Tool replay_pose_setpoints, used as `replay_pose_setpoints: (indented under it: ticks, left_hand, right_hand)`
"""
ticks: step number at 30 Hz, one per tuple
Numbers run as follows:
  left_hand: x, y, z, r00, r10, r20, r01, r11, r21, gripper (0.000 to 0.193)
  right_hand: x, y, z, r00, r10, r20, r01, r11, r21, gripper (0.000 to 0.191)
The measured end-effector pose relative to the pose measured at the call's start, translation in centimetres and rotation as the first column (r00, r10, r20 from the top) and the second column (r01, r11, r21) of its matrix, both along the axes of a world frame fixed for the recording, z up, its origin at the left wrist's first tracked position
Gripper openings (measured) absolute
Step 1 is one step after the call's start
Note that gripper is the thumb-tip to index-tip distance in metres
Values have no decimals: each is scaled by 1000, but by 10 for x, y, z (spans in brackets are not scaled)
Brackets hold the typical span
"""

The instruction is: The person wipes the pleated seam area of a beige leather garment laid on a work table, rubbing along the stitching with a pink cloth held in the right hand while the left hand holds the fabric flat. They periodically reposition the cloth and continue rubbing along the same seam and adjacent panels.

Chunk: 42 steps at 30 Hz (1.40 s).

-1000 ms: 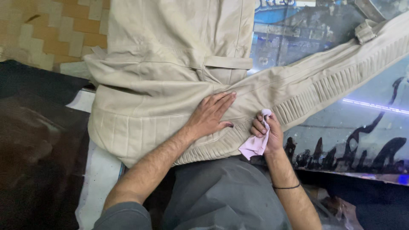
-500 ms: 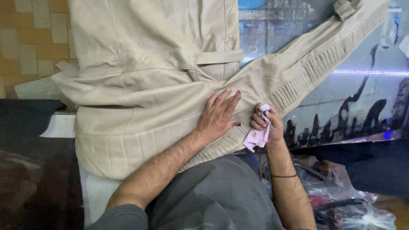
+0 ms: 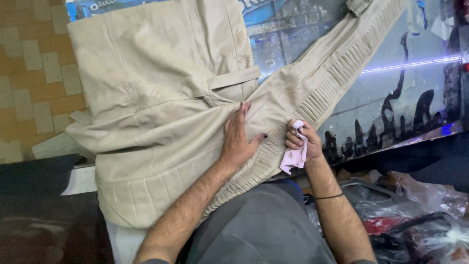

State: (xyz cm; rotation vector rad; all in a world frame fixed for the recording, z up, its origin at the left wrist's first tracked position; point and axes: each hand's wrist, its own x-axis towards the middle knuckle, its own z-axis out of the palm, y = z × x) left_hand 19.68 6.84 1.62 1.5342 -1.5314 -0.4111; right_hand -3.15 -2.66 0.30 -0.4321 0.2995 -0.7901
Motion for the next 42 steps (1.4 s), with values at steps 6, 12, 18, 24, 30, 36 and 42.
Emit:
replay_pose_setpoints:
  ticks: [6,12,18,24,30,36,42]
  left_hand:
    - [-26,-14,7,951,12,309,-46,993,104,119]
    - [-24,-14,10,939,-35,342,-32,982,188,122]
    - [-22,-16,11,941,-51,335,-19,979,204,123]
    - [-20,-19,15,929,-87,359,-24,956,292,126]
    - [-17,-21,15,935,-110,337,-5,947,323,128]
    - [-15,-22,15,944,-112,310,8,948,318,128]
    - [-14,-24,16,935,-136,327,7,930,366,131]
  right_hand:
    - [-3,2,-8,988,-50,-145,52,999,4,17]
    - [-3,17,-14,794,-282,-539,107,937,-333,20]
    - [22,20,12,443,-674,-591,-233,550,-802,22]
    - [48,31,37,93,-791,-605,-710,373,-597,37]
    - [57,22,41,-40,-847,-530,-852,306,-425,47]
    - [49,17,42,75,-811,-581,-878,222,-424,47]
    - [46,11,39,126,-847,-517,-875,151,-461,46]
